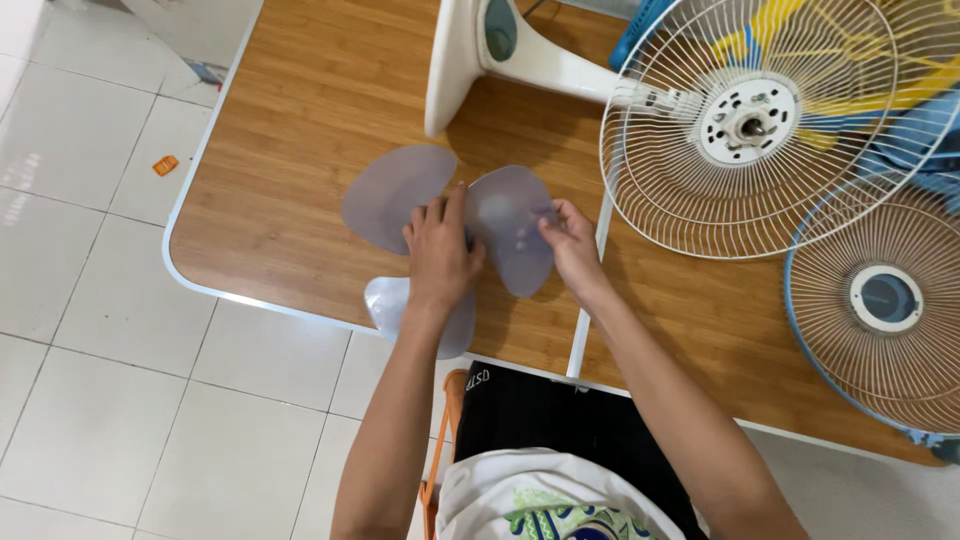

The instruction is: The person assembles a table fan on a wooden table. They attach the front grille, secure the fan blade with a central cap, and then attach the rear grille to complete the assembly.

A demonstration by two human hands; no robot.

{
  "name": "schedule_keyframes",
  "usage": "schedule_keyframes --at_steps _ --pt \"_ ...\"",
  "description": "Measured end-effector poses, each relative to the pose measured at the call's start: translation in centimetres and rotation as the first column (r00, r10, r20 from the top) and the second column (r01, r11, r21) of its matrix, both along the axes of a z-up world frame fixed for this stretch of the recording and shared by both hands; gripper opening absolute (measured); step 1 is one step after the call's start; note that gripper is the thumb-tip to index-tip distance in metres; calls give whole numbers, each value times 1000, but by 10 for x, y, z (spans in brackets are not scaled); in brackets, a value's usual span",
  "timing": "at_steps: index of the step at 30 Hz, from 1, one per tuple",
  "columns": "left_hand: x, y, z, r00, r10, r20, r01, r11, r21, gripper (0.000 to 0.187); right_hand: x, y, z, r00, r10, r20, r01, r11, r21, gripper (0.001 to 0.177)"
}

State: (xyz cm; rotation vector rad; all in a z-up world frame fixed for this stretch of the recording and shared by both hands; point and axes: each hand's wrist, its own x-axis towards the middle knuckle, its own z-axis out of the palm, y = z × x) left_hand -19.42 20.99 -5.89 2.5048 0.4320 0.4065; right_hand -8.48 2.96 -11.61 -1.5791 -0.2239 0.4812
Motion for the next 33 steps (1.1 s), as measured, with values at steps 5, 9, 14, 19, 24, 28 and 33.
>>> schedule_keyframes --at_steps 5,9,14,19,24,28,33 --pt "-2 30 -18 1000 12 17 -12 1000 -10 83 13 9 20 930 166 329 -73 958 -278 28" --pt "1 40 -31 1000 3 11 -2 999 -41 74 12 25 37 721 467 512 -82 791 -606 40" --pt "-4 37 -38 997 -18 72 23 997 -71 63 11 41 43 617 592 518 -96 710 -697 52" --pt "0 34 -35 994 -35 101 38 999 -33 56 19 39 37 579 581 572 -36 719 -694 43" --pt "12 23 -32 989 -70 133 76 996 -43 57 30 28 31 664 498 558 27 730 -683 38" --pt "26 16 -31 987 -82 142 90 995 -53 57 34 14 31 703 395 591 30 814 -580 40" --pt "37 11 -32 988 -85 125 91 995 -44 54 35 -2 39 684 405 607 16 824 -567 40"
